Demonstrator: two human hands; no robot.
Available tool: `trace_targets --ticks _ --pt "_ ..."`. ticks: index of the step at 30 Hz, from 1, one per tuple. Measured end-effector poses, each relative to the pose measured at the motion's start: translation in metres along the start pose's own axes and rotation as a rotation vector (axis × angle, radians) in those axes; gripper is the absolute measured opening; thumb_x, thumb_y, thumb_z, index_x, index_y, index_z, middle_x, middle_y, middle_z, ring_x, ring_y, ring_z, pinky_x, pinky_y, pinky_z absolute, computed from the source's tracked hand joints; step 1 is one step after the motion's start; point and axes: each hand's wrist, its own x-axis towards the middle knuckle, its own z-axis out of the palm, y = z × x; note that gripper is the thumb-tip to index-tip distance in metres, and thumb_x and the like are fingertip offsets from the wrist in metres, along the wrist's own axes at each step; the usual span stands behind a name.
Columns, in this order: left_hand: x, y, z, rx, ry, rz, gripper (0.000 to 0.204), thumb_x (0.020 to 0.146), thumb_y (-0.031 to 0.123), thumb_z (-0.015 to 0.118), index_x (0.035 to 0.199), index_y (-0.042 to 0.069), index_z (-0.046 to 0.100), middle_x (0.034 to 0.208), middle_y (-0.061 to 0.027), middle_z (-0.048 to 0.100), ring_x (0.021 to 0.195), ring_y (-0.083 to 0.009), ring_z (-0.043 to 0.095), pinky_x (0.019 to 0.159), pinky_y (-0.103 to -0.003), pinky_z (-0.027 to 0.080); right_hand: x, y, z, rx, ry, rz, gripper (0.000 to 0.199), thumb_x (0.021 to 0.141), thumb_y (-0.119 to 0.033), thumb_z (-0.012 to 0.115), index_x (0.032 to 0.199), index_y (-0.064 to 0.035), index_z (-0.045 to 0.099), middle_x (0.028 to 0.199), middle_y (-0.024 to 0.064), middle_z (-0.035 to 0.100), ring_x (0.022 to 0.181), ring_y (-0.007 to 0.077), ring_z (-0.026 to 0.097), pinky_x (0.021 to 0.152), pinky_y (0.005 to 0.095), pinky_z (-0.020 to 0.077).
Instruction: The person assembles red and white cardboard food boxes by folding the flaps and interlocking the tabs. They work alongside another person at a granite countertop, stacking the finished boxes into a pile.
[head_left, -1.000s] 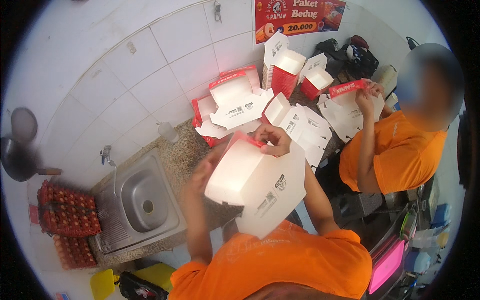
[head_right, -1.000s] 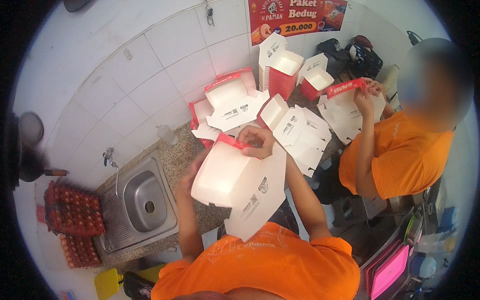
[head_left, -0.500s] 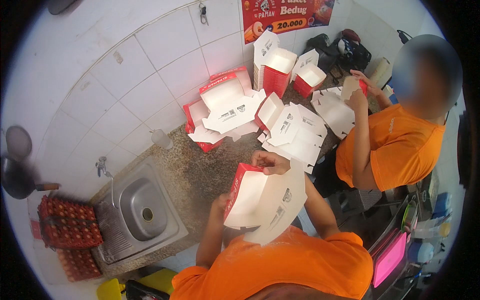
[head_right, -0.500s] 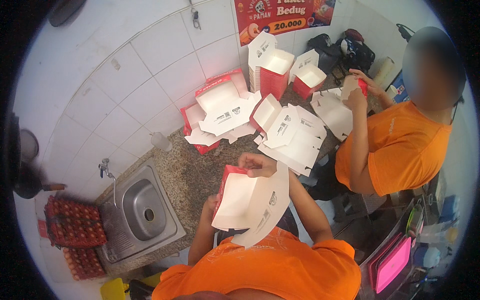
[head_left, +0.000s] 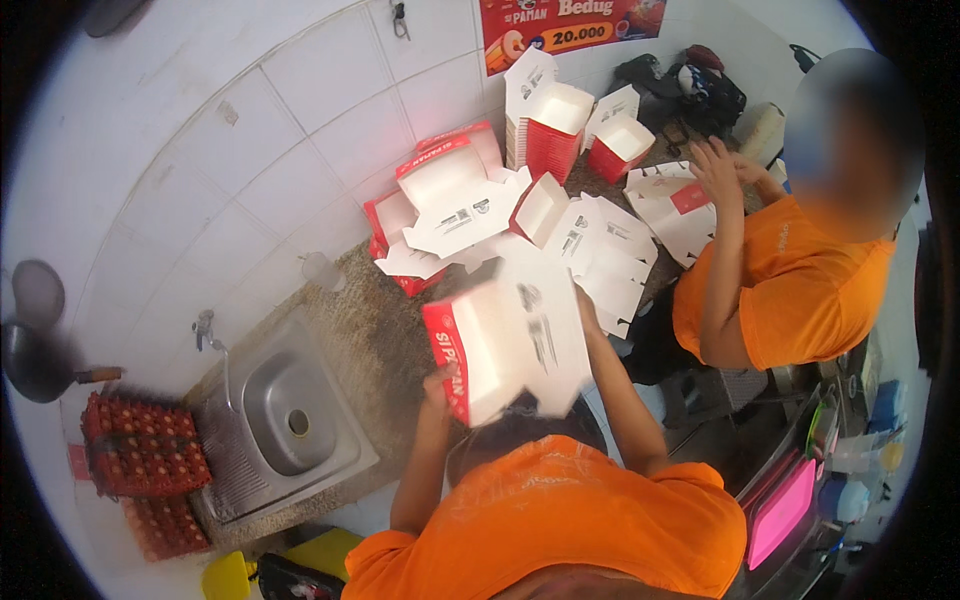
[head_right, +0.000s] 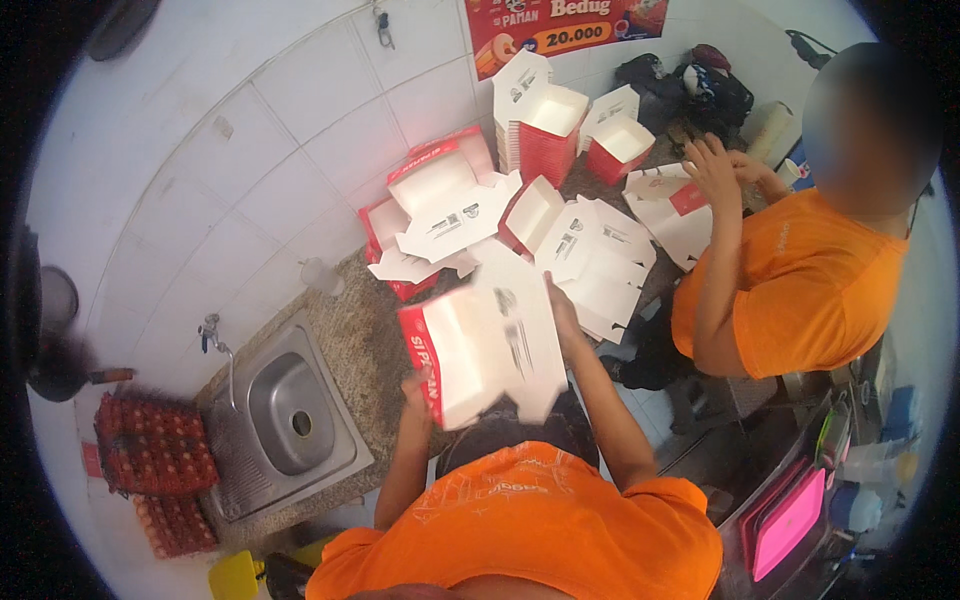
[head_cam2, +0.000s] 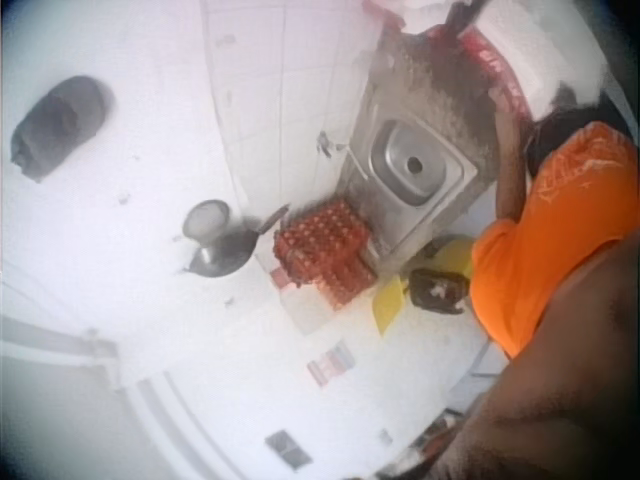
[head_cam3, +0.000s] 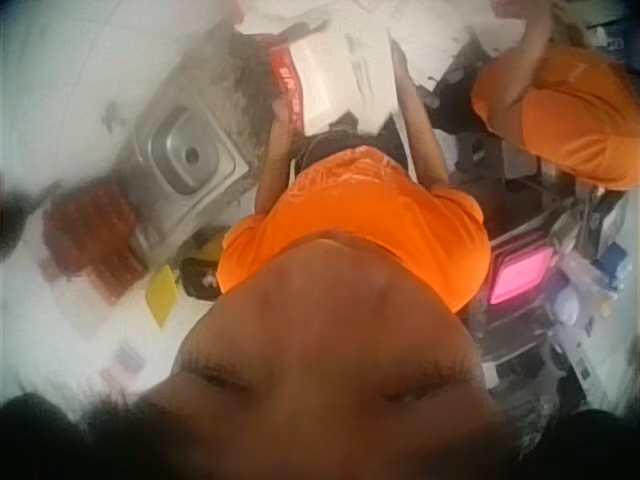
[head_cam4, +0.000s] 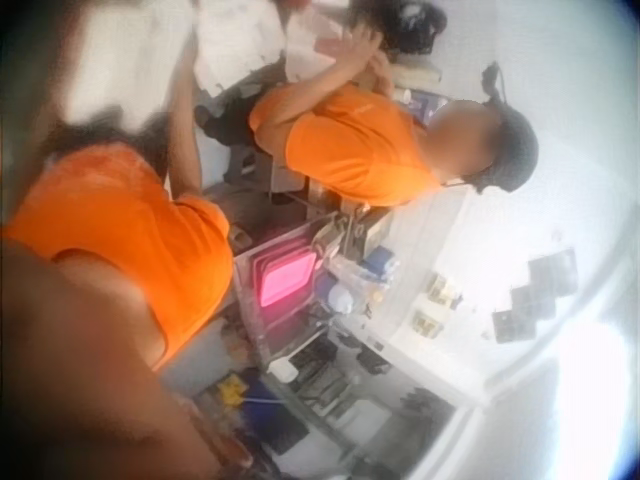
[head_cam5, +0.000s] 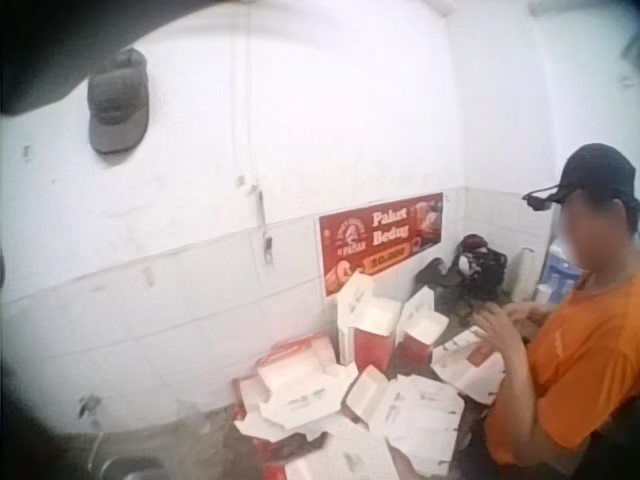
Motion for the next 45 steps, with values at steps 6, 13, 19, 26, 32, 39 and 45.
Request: trace_targets --ticks 6,13,19,26,32,39,45 --pt "0.010 0.012 0.004 0.171 0.009 0.188 0.066 0.085 0.016 0.073 0.144 0.000 0.047 0.125 -0.0133 0.064 0.114 -0.0269 0.065 0.101 -0.043 0.054 -0.015 0.044 0.001 -0.131 -0.157 -0.207 0.055 0.103 -0.040 0.059 0.136 0.0047 0.057 0.121 0.0116 0.070 0.100 0.0179 0.070 0.087 0.0303 0.0555" --pt "0.034 -0.008 0.024 -0.030 -0.033 0.296 0.079 0.099 0.062 0.047 0.156 0.008 0.036 0.154 -0.0148 0.047 0.137 -0.0322 0.051 0.113 -0.051 0.043 -0.016 0.021 0.049 -0.007 -0.303 -0.138 0.049 0.101 -0.026 0.067 0.141 0.0003 0.054 0.124 0.0067 0.068 0.108 0.0126 0.065 0.093 0.0283 0.0522" --pt "0.038 0.003 0.035 0.229 0.090 0.075 0.072 0.105 0.058 0.040 0.156 0.007 0.036 0.146 -0.0153 0.053 0.124 -0.0280 0.058 0.103 -0.044 0.048 0.009 -0.080 0.063 0.052 -0.676 -0.127 0.071 0.107 -0.058 0.037 0.157 -0.0084 0.029 0.140 0.0175 0.057 0.114 0.0286 0.066 0.088 0.0438 0.0586" --pt "0.017 0.001 0.023 0.417 0.124 0.045 0.060 0.107 0.043 0.046 0.155 0.008 0.039 0.142 -0.0141 0.056 0.122 -0.0271 0.059 0.102 -0.042 0.048 0.042 -0.011 -0.013 -0.976 -0.322 -0.508 0.068 0.094 -0.045 0.071 0.147 -0.0087 0.050 0.136 0.0188 0.062 0.126 0.0356 0.060 0.108 0.0429 0.0462" --pt "0.014 -0.017 0.019 0.377 0.208 -0.011 0.052 0.107 0.036 0.048 0.151 0.008 0.046 0.137 -0.0116 0.060 0.118 -0.0245 0.061 0.100 -0.041 0.048 0.085 0.109 -0.149 -1.492 0.085 -0.313 0.058 0.082 -0.036 0.082 0.135 -0.0161 0.065 0.133 0.0178 0.066 0.119 0.0351 0.064 0.103 0.0438 0.0493" --pt "0.030 -0.024 0.025 0.450 0.135 -0.068 0.050 0.106 0.036 0.053 0.148 0.008 0.050 0.129 -0.0091 0.064 0.110 -0.0194 0.064 0.095 -0.037 0.051 0.108 0.084 -0.194 -1.290 -0.053 -0.431 0.022 0.089 -0.011 0.066 0.108 -0.0040 0.075 0.096 0.0241 0.072 0.091 0.0385 0.071 0.084 0.0444 0.0549" --pt "0.033 -0.016 0.033 0.547 0.140 -0.036 0.048 0.105 0.034 0.055 0.145 0.008 0.052 0.128 -0.0093 0.065 0.110 -0.0193 0.064 0.094 -0.035 0.051 0.073 0.012 -0.140 -1.139 0.473 -0.649 0.015 0.093 -0.014 0.065 0.100 -0.0056 0.075 0.080 0.0197 0.071 0.075 0.0362 0.071 0.071 0.0446 0.0547"
